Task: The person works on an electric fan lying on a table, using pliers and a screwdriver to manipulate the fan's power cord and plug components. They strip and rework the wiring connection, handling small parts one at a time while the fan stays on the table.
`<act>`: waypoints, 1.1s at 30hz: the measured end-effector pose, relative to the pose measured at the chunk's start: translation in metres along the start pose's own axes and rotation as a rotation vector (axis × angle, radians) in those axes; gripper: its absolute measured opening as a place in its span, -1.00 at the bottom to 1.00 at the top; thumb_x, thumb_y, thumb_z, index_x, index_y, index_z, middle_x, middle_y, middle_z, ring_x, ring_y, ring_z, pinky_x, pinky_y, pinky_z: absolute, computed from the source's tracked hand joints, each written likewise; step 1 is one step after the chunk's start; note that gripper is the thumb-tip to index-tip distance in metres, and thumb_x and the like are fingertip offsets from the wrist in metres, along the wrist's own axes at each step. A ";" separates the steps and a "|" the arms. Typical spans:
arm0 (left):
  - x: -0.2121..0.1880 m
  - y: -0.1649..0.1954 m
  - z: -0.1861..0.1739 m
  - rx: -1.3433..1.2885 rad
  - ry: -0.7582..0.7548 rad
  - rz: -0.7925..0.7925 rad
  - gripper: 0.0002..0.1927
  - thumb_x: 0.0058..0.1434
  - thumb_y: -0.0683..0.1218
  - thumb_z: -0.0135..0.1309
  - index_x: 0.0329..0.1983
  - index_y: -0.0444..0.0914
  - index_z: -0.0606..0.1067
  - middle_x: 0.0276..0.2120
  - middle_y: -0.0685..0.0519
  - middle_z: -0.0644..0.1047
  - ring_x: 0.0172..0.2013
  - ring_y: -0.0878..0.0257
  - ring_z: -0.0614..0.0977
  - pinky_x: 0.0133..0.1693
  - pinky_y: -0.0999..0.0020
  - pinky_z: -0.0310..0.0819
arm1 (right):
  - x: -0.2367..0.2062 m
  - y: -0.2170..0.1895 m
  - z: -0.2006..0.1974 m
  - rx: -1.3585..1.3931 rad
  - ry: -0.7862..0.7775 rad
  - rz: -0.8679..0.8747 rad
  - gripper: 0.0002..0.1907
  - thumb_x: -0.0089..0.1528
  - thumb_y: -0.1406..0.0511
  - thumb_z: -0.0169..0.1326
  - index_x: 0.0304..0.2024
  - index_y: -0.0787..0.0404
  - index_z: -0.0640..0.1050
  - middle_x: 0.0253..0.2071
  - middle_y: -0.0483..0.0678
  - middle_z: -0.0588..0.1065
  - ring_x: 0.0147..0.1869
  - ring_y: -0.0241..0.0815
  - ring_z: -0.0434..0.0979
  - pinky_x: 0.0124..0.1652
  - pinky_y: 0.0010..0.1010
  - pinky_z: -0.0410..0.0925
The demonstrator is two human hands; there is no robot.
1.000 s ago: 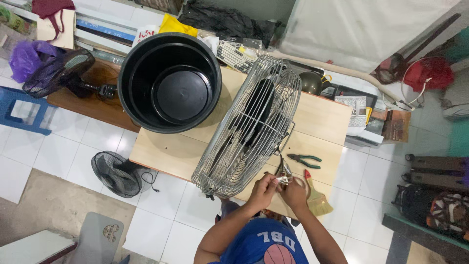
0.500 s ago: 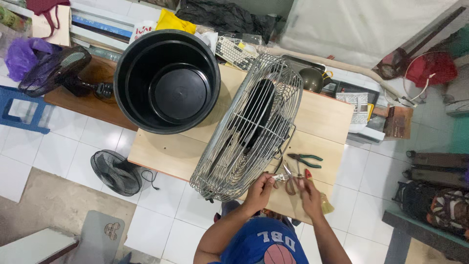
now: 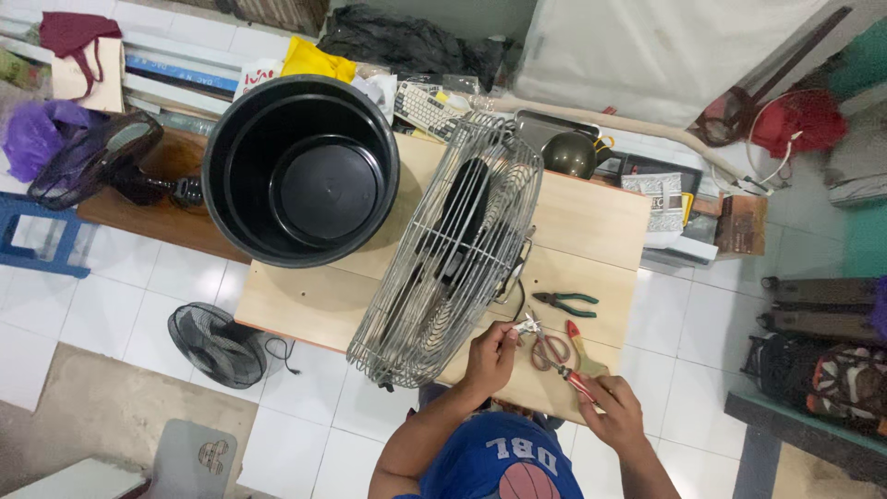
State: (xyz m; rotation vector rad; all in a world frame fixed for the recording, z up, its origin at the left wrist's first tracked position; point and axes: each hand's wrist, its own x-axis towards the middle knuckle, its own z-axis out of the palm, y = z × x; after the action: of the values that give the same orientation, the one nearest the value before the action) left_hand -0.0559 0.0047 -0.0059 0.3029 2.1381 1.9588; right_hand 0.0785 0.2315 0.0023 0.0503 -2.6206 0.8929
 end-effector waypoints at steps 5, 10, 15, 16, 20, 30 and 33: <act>0.008 0.014 0.003 0.061 0.004 0.106 -0.79 0.46 -0.13 -0.05 0.01 -0.34 0.51 -0.39 -0.06 0.64 -0.40 0.21 0.69 -0.34 0.34 0.53 | 0.009 -0.009 -0.005 -0.059 0.092 -0.083 -0.62 0.02 0.41 0.32 -0.09 0.21 0.62 -0.27 -0.04 0.49 -0.29 -0.13 0.50 -0.33 -0.34 0.40; 0.012 0.020 0.006 0.092 0.013 0.164 -0.81 0.46 -0.14 -0.05 -0.02 -0.35 0.49 -0.35 -0.11 0.64 -0.35 0.10 0.72 -0.30 0.26 0.56 | 0.020 -0.017 -0.011 -0.107 0.108 -0.076 -0.60 0.00 0.42 0.34 -0.08 0.21 0.63 -0.30 -0.03 0.48 -0.33 -0.14 0.47 -0.38 -0.34 0.38; 0.014 0.023 0.008 0.091 0.006 0.123 -0.82 0.45 -0.13 -0.04 -0.04 -0.35 0.49 -0.37 -0.11 0.63 -0.34 0.09 0.72 -0.29 0.26 0.57 | 0.028 -0.025 -0.013 -0.124 0.140 -0.108 -0.63 0.03 0.42 0.34 -0.09 0.21 0.64 -0.30 -0.03 0.47 -0.32 -0.15 0.47 -0.38 -0.35 0.39; 0.014 0.024 0.008 0.089 0.001 0.108 -0.82 0.45 -0.13 -0.04 -0.04 -0.35 0.49 -0.37 -0.11 0.63 -0.34 0.09 0.72 -0.29 0.26 0.57 | 0.029 -0.026 -0.014 -0.126 0.137 -0.105 -0.63 0.03 0.42 0.34 -0.10 0.21 0.64 -0.30 -0.03 0.47 -0.33 -0.15 0.47 -0.38 -0.36 0.39; 0.013 0.025 0.008 0.105 0.009 0.148 -0.82 0.45 -0.14 -0.03 -0.04 -0.34 0.50 -0.35 -0.12 0.63 -0.34 0.07 0.71 -0.28 0.24 0.56 | 0.029 -0.027 -0.016 -0.138 0.126 -0.099 -0.63 0.03 0.42 0.35 -0.10 0.22 0.65 -0.31 -0.04 0.47 -0.33 -0.15 0.46 -0.39 -0.36 0.38; 0.014 0.029 0.008 0.165 0.036 0.206 -0.83 0.44 -0.14 -0.02 -0.04 -0.32 0.52 -0.34 -0.11 0.62 -0.35 0.04 0.68 -0.28 0.21 0.54 | 0.026 -0.027 -0.019 -0.150 0.095 -0.077 -0.62 0.02 0.41 0.35 -0.09 0.21 0.66 -0.30 -0.04 0.49 -0.34 -0.17 0.46 -0.39 -0.36 0.39; 0.013 0.030 0.008 0.163 0.032 0.214 -0.83 0.44 -0.14 -0.01 -0.05 -0.33 0.52 -0.34 -0.11 0.62 -0.34 0.03 0.68 -0.28 0.20 0.54 | 0.024 -0.024 -0.017 -0.144 0.113 -0.096 -0.63 0.03 0.40 0.35 -0.09 0.22 0.65 -0.29 -0.04 0.49 -0.33 -0.16 0.46 -0.38 -0.34 0.39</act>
State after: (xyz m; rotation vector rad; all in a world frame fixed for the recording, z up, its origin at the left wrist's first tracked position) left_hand -0.0663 0.0186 0.0232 0.5531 2.3785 1.9107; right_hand 0.0655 0.2247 0.0375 0.0848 -2.5461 0.6538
